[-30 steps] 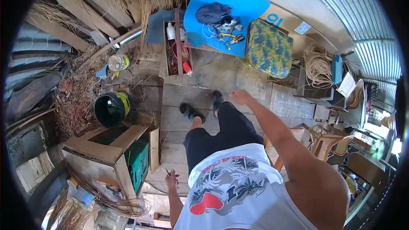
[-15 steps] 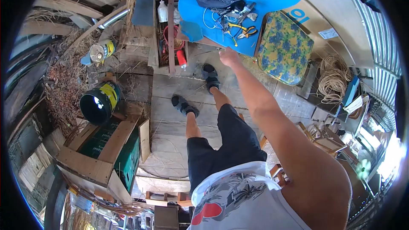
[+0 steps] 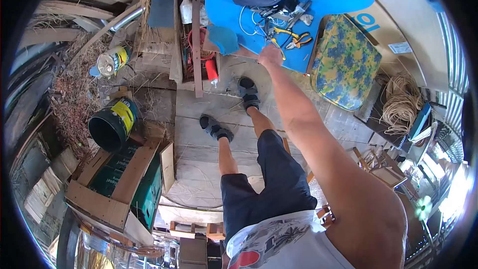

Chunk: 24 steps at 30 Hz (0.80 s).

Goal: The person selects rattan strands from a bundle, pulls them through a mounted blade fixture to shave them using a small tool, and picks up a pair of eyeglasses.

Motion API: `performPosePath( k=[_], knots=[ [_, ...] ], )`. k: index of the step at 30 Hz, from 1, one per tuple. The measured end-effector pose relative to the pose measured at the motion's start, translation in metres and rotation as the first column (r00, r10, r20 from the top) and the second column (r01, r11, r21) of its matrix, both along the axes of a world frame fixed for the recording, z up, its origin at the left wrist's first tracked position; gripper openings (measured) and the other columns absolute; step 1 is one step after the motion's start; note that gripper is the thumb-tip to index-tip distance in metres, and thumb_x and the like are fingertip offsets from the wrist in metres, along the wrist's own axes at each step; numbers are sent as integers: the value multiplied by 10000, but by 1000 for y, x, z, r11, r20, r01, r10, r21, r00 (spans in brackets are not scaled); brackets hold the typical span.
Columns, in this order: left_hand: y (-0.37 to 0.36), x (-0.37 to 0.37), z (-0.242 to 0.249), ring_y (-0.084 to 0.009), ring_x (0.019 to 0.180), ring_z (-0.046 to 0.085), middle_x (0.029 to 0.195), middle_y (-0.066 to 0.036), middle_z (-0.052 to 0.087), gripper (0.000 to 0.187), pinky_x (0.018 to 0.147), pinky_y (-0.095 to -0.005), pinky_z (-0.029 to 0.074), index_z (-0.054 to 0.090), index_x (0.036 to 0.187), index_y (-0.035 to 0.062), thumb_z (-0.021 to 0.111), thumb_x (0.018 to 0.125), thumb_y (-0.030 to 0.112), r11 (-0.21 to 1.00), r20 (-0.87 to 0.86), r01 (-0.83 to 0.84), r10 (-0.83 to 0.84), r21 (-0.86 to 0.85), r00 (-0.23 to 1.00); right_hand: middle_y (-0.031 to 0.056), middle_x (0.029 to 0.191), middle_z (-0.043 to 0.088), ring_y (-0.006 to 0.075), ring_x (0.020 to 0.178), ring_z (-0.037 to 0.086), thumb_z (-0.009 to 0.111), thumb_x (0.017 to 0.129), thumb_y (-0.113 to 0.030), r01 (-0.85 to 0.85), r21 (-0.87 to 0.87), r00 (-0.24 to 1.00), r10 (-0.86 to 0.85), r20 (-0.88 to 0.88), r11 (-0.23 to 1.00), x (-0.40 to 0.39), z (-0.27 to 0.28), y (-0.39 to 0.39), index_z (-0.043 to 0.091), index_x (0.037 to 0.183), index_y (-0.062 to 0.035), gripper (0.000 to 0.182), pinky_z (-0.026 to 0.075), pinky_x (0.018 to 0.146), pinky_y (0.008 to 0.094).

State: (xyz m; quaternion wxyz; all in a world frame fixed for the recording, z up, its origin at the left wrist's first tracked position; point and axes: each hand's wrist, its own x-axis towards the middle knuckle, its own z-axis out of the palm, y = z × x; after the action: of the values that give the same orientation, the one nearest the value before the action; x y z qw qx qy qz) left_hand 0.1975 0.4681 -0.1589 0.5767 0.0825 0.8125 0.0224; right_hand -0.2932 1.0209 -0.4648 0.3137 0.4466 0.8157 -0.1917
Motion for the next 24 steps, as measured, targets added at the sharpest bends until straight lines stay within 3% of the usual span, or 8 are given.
performPosePath(
  k=[8, 11, 13, 16, 18, 20, 21, 24],
  knots=[
    [11, -9, 2, -272, 605, 652, 1115, -236, 652, 327, 538, -426, 493, 605, 1120, 21, 555, 946, 293, 999, 7, -25, 24, 37, 1000, 226, 1110, 677, 370, 1110, 637, 510, 917, -210, -26, -18, 990, 23, -136, 999, 20, 37, -17, 645, 1127, -8, 321, 535, 901, 455],
    [10, -7, 5, -271, 609, 653, 1117, -235, 652, 325, 544, -424, 495, 605, 1120, 21, 556, 945, 290, 998, 4, -40, 40, 44, 999, 222, 1087, 669, 377, 1060, 645, 482, 929, -194, -827, 82, 558, 830, -2, 557, 35, 66, -12, 635, 1127, -13, 309, 539, 880, 467],
    [14, -13, 8, -270, 612, 654, 1119, -235, 652, 323, 547, -422, 496, 606, 1119, 21, 556, 945, 289, 997, 4, -50, 50, 52, 999, 217, 1072, 661, 341, 1018, 658, 465, 936, -185, -318, 214, 888, 369, -274, 924, 32, 117, -14, 646, 1089, -21, 288, 553, 828, 451],
    [15, -7, 6, -269, 616, 656, 1121, -234, 653, 321, 552, -420, 498, 607, 1119, 21, 557, 945, 286, 995, 6, -64, 64, 72, 998, 277, 972, 674, 440, 947, 652, 411, 975, -278, -112, 157, 921, 162, -355, 981, 27, 117, 16, 606, 1001, 6, 346, 523, 841, 516],
    [23, -14, 8, -268, 618, 657, 1122, -234, 653, 319, 556, -419, 499, 608, 1118, 21, 557, 945, 284, 994, 8, -74, 74, 82, 997, 251, 938, 692, 382, 872, 693, 447, 972, -291, -119, 241, 909, 203, -364, 963, 25, 76, 59, 611, 969, -2, 333, 551, 780, 497],
    [27, -16, 10, -267, 621, 658, 1124, -233, 653, 318, 559, -418, 500, 608, 1118, 21, 558, 944, 283, 992, 13, -86, 85, 89, 996, 182, 860, 698, 277, 805, 711, 488, 976, -328, -207, -282, 977, 215, -2, 937, 15, 72, 87, 603, 943, -17, 334, 556, 659, 455],
    [25, -12, 9, -267, 623, 659, 1125, -233, 653, 317, 561, -417, 500, 608, 1118, 21, 558, 944, 282, 992, 16, -91, 90, 93, 996, 107, 793, 664, 199, 686, 677, 532, 978, -343, 387, -397, 890, -450, -76, 833, 17, 88, 81, 602, 937, -46, 308, 513, 560, 376],
    [21, 0, 10, -266, 627, 661, 1127, -233, 653, 315, 566, -415, 502, 609, 1117, 21, 559, 944, 279, 989, 33, -105, 102, 103, 994, 75, 770, 629, 208, 582, 628, 545, 978, -341, 615, -432, 697, -711, -95, 660, 9, 115, 85, 601, 946, -62, 286, 476, 532, 325]
  ],
)
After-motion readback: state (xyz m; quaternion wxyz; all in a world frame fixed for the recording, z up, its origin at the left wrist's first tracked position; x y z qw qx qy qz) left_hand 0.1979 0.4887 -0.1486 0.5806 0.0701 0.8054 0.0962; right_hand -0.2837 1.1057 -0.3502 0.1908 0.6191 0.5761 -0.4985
